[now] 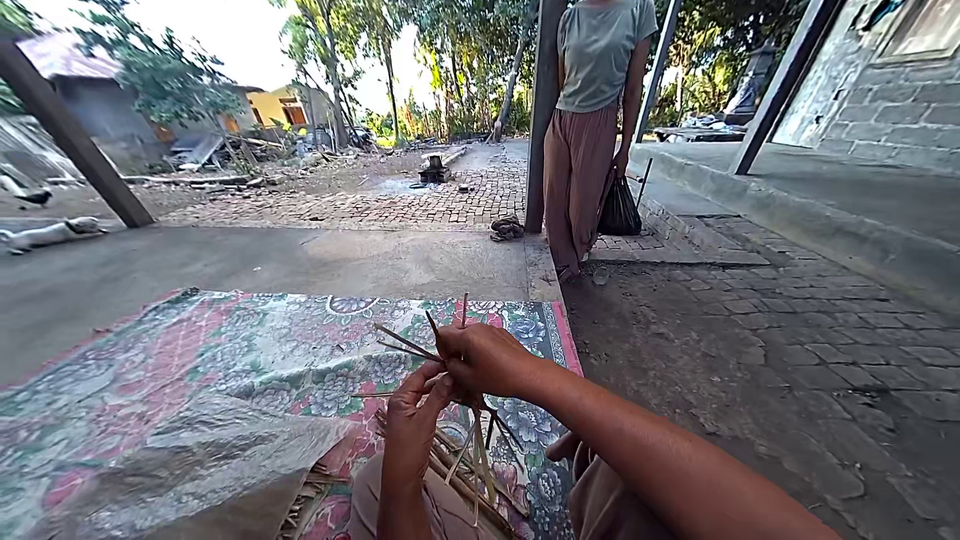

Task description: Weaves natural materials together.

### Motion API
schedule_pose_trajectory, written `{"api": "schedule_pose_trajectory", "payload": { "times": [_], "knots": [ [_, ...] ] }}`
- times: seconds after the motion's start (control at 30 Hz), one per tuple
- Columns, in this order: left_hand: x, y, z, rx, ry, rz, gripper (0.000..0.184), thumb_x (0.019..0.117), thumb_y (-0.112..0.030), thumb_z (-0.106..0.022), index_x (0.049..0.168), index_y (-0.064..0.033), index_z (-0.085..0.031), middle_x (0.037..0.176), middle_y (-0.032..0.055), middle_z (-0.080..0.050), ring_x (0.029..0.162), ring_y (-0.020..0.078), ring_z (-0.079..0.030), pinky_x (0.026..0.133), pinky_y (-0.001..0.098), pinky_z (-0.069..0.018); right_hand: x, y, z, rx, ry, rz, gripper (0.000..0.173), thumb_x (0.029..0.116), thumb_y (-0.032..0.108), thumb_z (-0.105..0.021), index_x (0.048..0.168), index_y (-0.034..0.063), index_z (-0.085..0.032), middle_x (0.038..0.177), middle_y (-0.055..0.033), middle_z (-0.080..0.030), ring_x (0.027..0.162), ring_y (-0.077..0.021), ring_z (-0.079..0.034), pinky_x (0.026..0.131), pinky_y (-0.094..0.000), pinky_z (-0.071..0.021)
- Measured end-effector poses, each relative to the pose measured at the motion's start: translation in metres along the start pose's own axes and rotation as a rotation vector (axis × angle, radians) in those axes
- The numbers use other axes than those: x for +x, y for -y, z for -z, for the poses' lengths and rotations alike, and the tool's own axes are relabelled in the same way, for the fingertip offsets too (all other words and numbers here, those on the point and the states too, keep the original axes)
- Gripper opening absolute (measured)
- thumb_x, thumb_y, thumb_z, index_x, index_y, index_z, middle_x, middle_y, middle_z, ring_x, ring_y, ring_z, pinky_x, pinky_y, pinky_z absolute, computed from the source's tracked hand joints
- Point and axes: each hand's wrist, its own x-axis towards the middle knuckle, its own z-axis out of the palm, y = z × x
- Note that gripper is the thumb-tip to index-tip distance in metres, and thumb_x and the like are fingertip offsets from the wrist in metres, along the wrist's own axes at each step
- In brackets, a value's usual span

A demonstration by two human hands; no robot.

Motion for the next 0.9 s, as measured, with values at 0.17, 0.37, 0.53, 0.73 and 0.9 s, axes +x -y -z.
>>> {"api": "schedule_pose_trajectory", "payload": {
  "times": [0.17, 0.37, 0.53, 0.73, 0.9],
  "knots": [
    [0.001, 0.005, -0.001, -0.04, -0.014, -0.043, 0.007, 0.0924, -0.003, -0.065, 0.095, -0.0017, -0.072, 0.083, 0.0022, -0.072, 0.072, 0.008, -0.067, 0.063, 0.0213, -0.0561, 0.0, -0.01, -0.001, 0.155, 0.039, 0.119, 0.02, 0.1041, 0.01, -0.048, 0.108, -0.0043, -0.062, 0.093, -0.017, -0.063, 0.089, -0.0277, -0.063, 0.081, -0.048, -0.0497],
    [0.001, 0.013, -0.008, -0.123, -0.066, -0.049, 0.008, 0.0907, 0.0, -0.064, 0.092, -0.0006, -0.071, 0.08, 0.004, -0.072, 0.068, 0.0085, -0.067, 0.062, 0.0226, -0.0567, -0.001, -0.016, -0.004, 0.15, 0.044, 0.155, 0.019, 0.1045, 0.009, -0.049, 0.109, -0.0052, -0.062, 0.09, -0.0177, -0.063, 0.086, -0.0284, -0.063, 0.08, -0.0469, -0.0502],
    [-0.002, 0.01, -0.015, -0.15, -0.154, -0.058, 0.008, 0.0873, 0.005, -0.066, 0.094, 0.0012, -0.069, 0.079, 0.0049, -0.073, 0.067, 0.0086, -0.068, 0.059, 0.0216, -0.0564, -0.001, -0.013, -0.002, 0.15, 0.058, 0.137, 0.017, 0.1034, 0.008, -0.051, 0.111, -0.0028, -0.061, 0.089, -0.0162, -0.063, 0.083, -0.0275, -0.062, 0.078, -0.047, -0.0504],
    [0.0, 0.009, -0.018, -0.291, -0.238, -0.123, 0.014, 0.0913, 0.009, -0.059, 0.1, 0.003, -0.069, 0.086, 0.0067, -0.074, 0.072, 0.0115, -0.072, 0.064, 0.0261, -0.0617, 0.0, -0.014, -0.006, 0.225, -0.153, 0.181, 0.033, 0.0981, 0.006, -0.06, 0.131, 0.0035, -0.063, 0.097, -0.0121, -0.069, 0.082, -0.0201, -0.066, 0.08, -0.0379, -0.0553],
    [0.002, 0.01, -0.016, -0.33, -0.294, -0.171, 0.016, 0.0921, 0.009, -0.057, 0.101, 0.0023, -0.069, 0.087, 0.0069, -0.075, 0.072, 0.0127, -0.072, 0.064, 0.0273, -0.0623, -0.001, -0.015, -0.004, 0.335, -0.301, 0.166, 0.025, 0.0971, 0.011, -0.066, 0.119, -0.0019, -0.064, 0.107, -0.0134, -0.067, 0.082, -0.0135, -0.066, 0.078, -0.028, -0.0559]
  ]
}}
